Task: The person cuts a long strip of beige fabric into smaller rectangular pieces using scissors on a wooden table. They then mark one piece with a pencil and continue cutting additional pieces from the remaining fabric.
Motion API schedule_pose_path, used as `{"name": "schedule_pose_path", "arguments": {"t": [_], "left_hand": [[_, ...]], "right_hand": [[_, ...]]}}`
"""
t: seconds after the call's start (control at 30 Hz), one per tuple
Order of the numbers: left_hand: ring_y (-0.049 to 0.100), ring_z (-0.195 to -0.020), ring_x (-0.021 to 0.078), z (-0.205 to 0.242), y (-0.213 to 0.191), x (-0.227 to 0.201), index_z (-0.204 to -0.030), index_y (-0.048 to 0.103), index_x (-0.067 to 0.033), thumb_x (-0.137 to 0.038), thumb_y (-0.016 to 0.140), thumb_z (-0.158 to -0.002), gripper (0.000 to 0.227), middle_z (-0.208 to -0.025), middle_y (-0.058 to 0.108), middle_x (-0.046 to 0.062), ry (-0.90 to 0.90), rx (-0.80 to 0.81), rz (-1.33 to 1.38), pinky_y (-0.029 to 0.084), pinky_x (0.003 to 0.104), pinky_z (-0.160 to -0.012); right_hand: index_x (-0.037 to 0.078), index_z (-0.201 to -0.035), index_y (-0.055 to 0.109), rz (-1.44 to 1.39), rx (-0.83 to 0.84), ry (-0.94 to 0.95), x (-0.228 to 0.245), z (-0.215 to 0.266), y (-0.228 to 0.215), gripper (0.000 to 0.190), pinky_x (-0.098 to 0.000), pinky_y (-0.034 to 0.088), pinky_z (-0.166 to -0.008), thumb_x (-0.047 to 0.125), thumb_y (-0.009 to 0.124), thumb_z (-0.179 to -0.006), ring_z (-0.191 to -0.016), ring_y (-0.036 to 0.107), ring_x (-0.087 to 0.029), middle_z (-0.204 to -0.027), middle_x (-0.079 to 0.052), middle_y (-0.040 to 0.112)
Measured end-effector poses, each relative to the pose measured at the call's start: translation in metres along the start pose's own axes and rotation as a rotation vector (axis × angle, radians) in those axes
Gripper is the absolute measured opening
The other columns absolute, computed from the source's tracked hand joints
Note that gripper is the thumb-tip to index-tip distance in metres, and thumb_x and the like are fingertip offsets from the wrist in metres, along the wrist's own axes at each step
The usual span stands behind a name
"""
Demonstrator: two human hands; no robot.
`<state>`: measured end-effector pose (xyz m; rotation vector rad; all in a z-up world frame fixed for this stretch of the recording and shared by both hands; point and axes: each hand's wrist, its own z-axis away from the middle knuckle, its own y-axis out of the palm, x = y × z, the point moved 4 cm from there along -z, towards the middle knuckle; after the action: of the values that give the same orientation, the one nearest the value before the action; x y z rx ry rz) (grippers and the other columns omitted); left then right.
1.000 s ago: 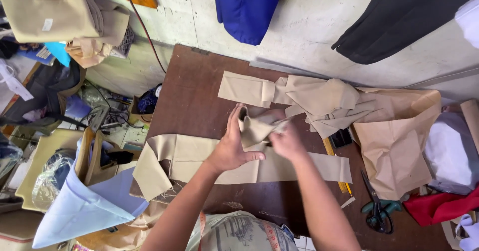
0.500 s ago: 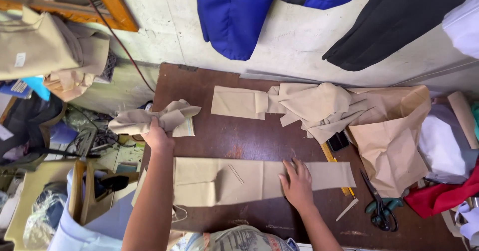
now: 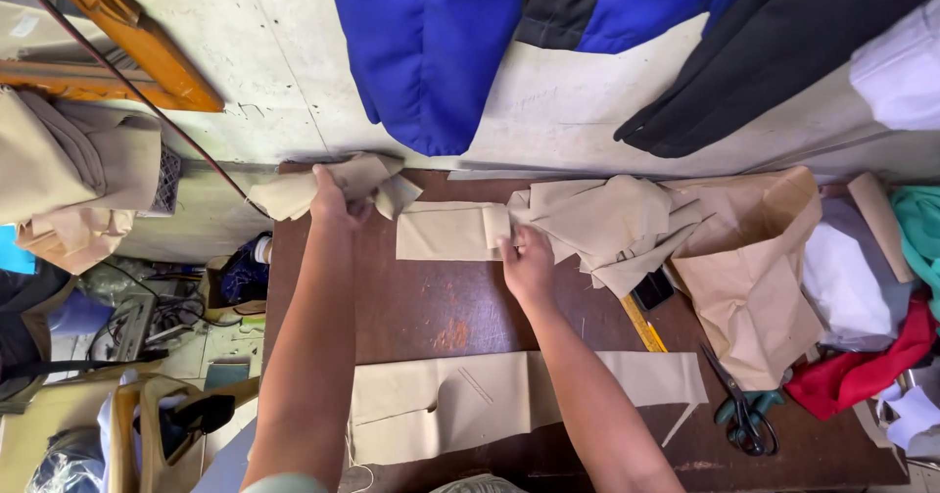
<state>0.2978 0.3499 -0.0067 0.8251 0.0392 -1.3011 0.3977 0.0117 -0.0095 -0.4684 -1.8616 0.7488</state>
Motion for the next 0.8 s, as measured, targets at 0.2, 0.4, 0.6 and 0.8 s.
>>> {"name": "schedule_pose_path", "arguments": {"t": [0.2,0.4,0.6,0.8], "left_hand": [[0.063,-0.107,0.0209,0.071,-0.066,-0.019,-0.148,0.042,0.0033,-0.063,0.044,-0.102,0.081,-0.126,0.058,0.013,-0.041,0.057,-0.767,0.052,0.042,-0.086],[0.068,-0.107,0.0394,0.131,-0.176,-0.017,-0.127,0.063,-0.0071,-0.046,0.067,-0.096,0.05,-0.114,0.07,0.02,0.433,0.129,-1.491,0.058,0.051,-0.087],[0.065,-0.102,0.0265,0.21,-0.249,0.123,-0.128,0.062,-0.0237,-0.049,0.076,-0.081,0.055,-0.119,0.063,0.001,0.69,0.334,-1.809,0.055,0.045,-0.083],[0.064,-0.101,0.0217,0.241,-0.256,0.169,-0.104,0.069,-0.0314,-0.043,0.069,-0.086,0.021,-0.114,0.063,-0.006,1.431,0.113,-2.022,0.053,0.046,-0.087]], "right_hand": [[0.017,-0.112,0.07,0.165,0.237,0.347,-0.034,-0.048,0.051,0.04,-0.0459,0.058,-0.087,0.035,0.085,-0.08,-0.101,0.074,-0.03,-0.094,-0.006,0.076],[0.017,-0.094,0.074,-0.133,0.209,0.354,-0.086,-0.052,0.055,0.014,-0.0361,0.057,-0.068,0.021,0.08,-0.082,-0.078,0.071,-0.021,-0.08,-0.002,0.071],[0.012,-0.091,0.076,-0.279,0.286,0.289,-0.054,-0.051,0.0,0.018,-0.0222,0.055,-0.069,0.011,0.088,-0.078,-0.071,0.063,-0.007,-0.08,0.003,0.071],[0.016,-0.084,0.072,-0.152,0.234,0.238,-0.075,-0.04,0.008,0.014,-0.0291,0.05,-0.068,0.025,0.083,-0.08,-0.072,0.066,-0.012,-0.078,0.002,0.073]]}}
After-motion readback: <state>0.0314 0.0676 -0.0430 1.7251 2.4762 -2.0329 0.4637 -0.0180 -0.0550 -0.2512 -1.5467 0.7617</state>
